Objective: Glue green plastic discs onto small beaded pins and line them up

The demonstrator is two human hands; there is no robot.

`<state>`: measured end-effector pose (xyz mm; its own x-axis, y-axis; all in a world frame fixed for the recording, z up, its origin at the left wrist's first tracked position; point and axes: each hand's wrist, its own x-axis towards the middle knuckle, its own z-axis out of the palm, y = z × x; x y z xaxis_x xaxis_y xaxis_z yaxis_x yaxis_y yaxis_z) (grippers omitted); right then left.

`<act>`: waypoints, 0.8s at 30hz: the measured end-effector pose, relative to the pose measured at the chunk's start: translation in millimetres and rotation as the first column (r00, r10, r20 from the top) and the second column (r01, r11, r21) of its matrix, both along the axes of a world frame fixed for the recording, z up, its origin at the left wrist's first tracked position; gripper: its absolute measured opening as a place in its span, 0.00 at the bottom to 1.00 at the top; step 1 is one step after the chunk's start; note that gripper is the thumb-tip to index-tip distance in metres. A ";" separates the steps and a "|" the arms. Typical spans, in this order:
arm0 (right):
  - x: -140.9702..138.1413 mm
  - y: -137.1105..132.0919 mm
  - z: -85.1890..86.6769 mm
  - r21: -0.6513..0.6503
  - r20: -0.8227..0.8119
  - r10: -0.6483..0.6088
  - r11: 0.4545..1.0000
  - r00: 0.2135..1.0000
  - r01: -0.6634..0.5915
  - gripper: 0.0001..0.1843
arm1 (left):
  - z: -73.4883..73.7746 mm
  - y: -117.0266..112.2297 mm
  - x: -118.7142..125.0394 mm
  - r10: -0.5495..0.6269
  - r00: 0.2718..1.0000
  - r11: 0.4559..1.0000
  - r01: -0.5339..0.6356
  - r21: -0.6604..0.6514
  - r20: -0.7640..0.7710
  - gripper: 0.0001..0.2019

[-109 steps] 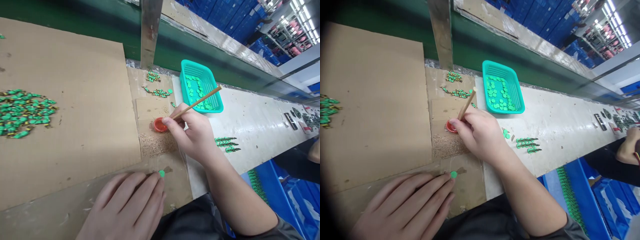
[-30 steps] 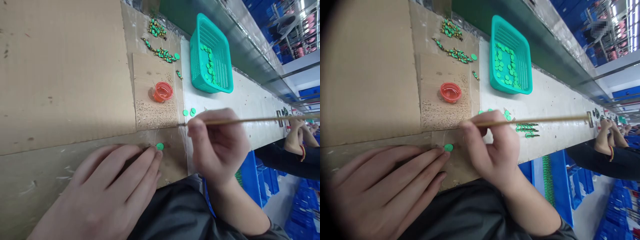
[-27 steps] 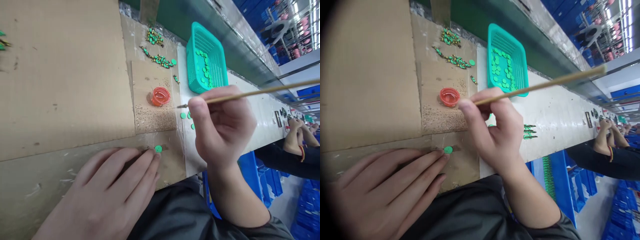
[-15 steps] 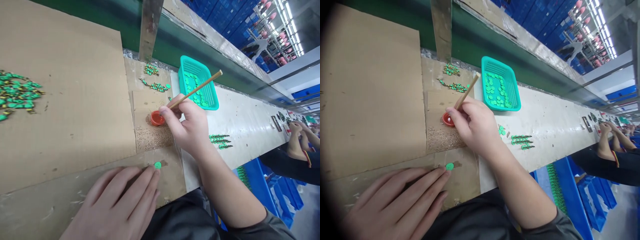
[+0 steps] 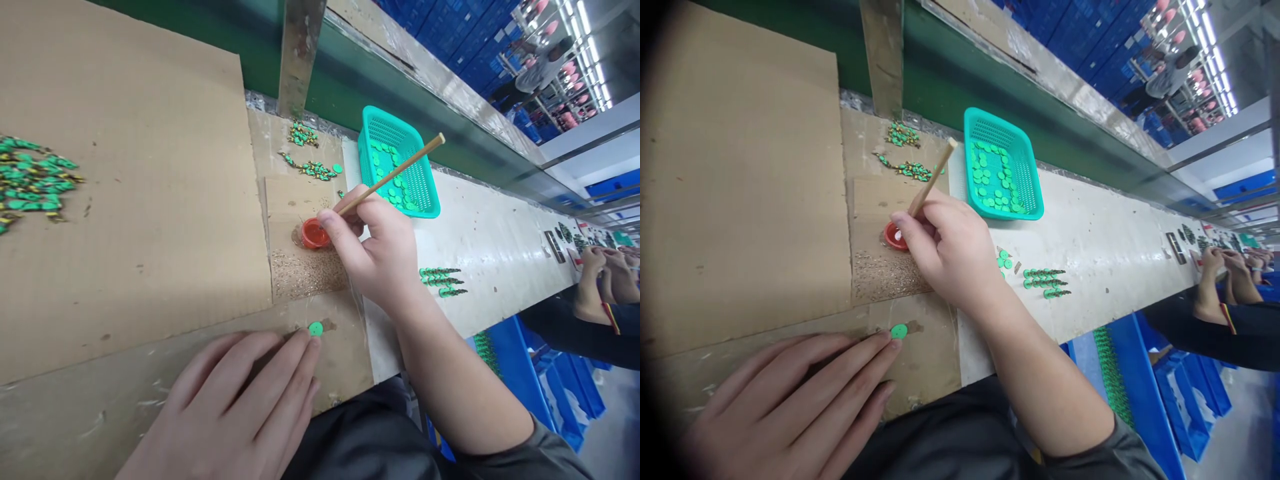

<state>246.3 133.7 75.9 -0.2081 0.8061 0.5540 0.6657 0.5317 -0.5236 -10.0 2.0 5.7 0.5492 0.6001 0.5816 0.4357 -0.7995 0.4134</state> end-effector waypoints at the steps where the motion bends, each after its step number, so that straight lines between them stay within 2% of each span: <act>1: 0.1 0.0 -0.1 0.002 -0.003 -0.002 1.000 1.000 0.002 0.22 | -0.3 0.1 0.3 -0.003 1.000 1.000 0.003 0.000 -0.002 0.13; 8: -2.3 -7.0 8.8 0.069 -0.032 -0.025 0.997 0.999 0.027 0.17 | -0.5 -1.5 -1.3 0.006 0.999 1.000 -0.007 -0.022 -0.036 0.12; 10: -3.7 -21.4 13.1 0.102 -0.078 -0.015 0.995 0.997 0.023 0.16 | -0.5 -3.1 -2.6 0.009 0.999 0.999 -0.011 -0.044 -0.044 0.12; 13: -5.9 -58.2 12.0 0.109 -0.192 0.013 0.994 0.981 0.008 0.13 | 0.3 -5.2 -4.6 0.013 0.999 0.997 -0.016 -0.073 -0.043 0.14; 18: -9.7 -120.4 -10.6 -0.024 -0.244 0.068 0.997 0.967 -0.076 0.09 | 2.3 -5.4 -7.8 0.010 0.998 0.996 -0.016 -0.091 -0.058 0.18; 21: -11.7 -134.0 -21.0 -0.100 -0.245 0.052 0.992 0.968 -0.078 0.10 | 2.1 -3.8 -9.0 -0.001 0.998 0.995 -0.006 -0.102 -0.070 0.19; 24: -11.8 -134.7 -23.2 -0.162 -0.236 0.033 0.984 0.971 -0.073 0.10 | 1.9 -2.7 -9.0 0.004 0.997 0.996 -0.011 -0.093 -0.079 0.18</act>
<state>234.6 -1.0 52.8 -0.1354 0.8831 0.4491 0.4891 0.4538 -0.7449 -19.0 -0.7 7.5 0.5864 0.6541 0.4779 0.4756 -0.7555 0.4505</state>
